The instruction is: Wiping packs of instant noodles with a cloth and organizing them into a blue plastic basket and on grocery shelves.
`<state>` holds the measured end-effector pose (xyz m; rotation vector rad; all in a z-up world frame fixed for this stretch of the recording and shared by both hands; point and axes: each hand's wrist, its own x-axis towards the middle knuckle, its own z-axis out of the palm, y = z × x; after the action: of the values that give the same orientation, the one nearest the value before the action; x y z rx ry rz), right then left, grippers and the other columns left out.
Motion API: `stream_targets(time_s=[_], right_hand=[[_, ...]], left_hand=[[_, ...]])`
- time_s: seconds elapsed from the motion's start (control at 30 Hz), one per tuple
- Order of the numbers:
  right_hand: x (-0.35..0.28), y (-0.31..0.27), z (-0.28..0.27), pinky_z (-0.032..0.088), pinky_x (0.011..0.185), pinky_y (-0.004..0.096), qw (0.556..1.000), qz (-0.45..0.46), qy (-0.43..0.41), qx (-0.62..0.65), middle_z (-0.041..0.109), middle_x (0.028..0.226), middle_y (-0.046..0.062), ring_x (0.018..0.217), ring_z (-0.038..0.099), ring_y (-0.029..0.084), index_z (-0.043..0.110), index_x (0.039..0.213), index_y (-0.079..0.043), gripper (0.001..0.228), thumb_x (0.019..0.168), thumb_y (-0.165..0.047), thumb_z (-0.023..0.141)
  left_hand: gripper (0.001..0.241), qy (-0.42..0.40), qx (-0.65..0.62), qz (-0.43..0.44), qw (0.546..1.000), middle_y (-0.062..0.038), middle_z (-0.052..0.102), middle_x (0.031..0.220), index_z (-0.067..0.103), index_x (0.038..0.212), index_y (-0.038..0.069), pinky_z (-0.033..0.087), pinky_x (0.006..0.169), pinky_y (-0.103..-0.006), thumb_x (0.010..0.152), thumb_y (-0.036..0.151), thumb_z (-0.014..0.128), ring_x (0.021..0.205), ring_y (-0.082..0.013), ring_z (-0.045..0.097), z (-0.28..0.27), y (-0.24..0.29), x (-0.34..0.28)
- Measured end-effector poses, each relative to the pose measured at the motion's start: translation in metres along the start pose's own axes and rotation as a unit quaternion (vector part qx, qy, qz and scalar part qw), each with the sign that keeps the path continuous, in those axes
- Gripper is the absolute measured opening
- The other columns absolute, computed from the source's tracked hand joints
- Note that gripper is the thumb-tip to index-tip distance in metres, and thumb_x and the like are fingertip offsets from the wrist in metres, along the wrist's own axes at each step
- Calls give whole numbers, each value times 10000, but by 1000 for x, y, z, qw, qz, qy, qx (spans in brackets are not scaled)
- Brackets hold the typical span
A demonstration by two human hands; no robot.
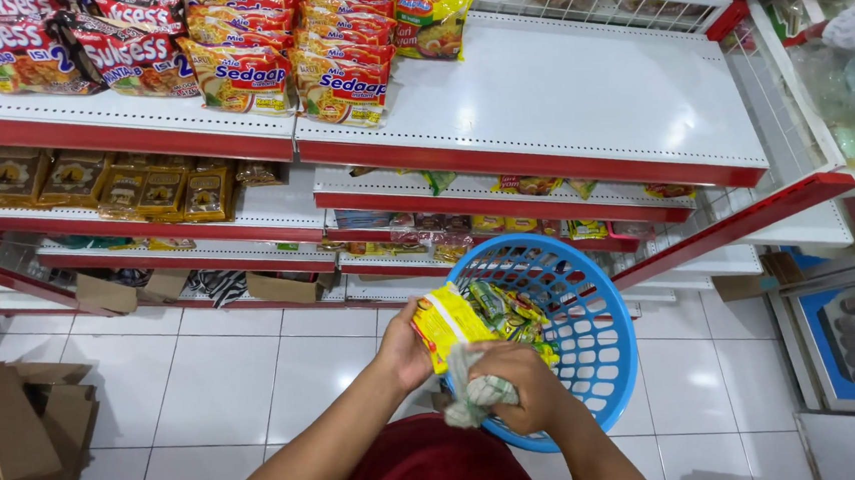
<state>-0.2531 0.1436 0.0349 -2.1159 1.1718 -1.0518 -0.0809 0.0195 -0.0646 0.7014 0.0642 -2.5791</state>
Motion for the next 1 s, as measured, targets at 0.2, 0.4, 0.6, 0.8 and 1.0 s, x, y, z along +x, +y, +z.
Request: stream_targets(time_s=[0.2, 0.4, 0.6, 0.8, 1.0], right_hand=[[39, -53, -4, 582, 749, 463, 957, 201, 21, -210, 643, 1326, 198, 975, 717, 409, 582, 1368, -42, 911, 624, -443, 919], [52, -32, 47, 603, 787, 395, 940, 86, 169, -284, 597, 1421, 231, 998, 740, 351, 617, 1347, -61, 748, 672, -223, 893], [73, -30, 75, 593, 905, 353, 924, 120, 333, -146, 738, 1217, 158, 1078, 748, 250, 683, 1267, -26, 493, 784, -60, 777], [60, 43, 76, 556, 805, 358, 841, 330, 344, 256, 748, 979, 159, 859, 715, 213, 697, 1115, 63, 263, 997, -170, 728], [94, 28, 8, 426, 1137, 368, 957, 149, 238, -77, 632, 1475, 176, 1376, 571, 240, 652, 1422, -28, 522, 901, -22, 687]], left_hand=[[585, -11, 49, 84, 995, -198, 609, 1438, 510, 1457, 1, 465, 1124, -533, 1081, 429, 379, 1319, -358, 597, 3, 45, -21], [596, 36, 182, 27, 982, -119, 605, 1449, 495, 1462, 149, 427, 1090, -561, 1023, 521, 337, 1345, -315, 559, 42, 44, -70], [431, 62, 511, 235, 825, -133, 361, 1624, 462, 1330, 179, 298, 1179, -531, 1045, 501, 453, 1508, -257, 299, 11, 80, -82], [560, -98, 547, 354, 752, -196, 577, 1363, 346, 1252, 114, 506, 1032, -405, 894, 171, 773, 1228, -223, 602, 51, 125, -100], [439, -103, 568, 326, 749, -96, 706, 1222, 542, 1292, 29, 543, 978, -295, 912, 114, 745, 1138, -130, 666, 72, 159, -70]])
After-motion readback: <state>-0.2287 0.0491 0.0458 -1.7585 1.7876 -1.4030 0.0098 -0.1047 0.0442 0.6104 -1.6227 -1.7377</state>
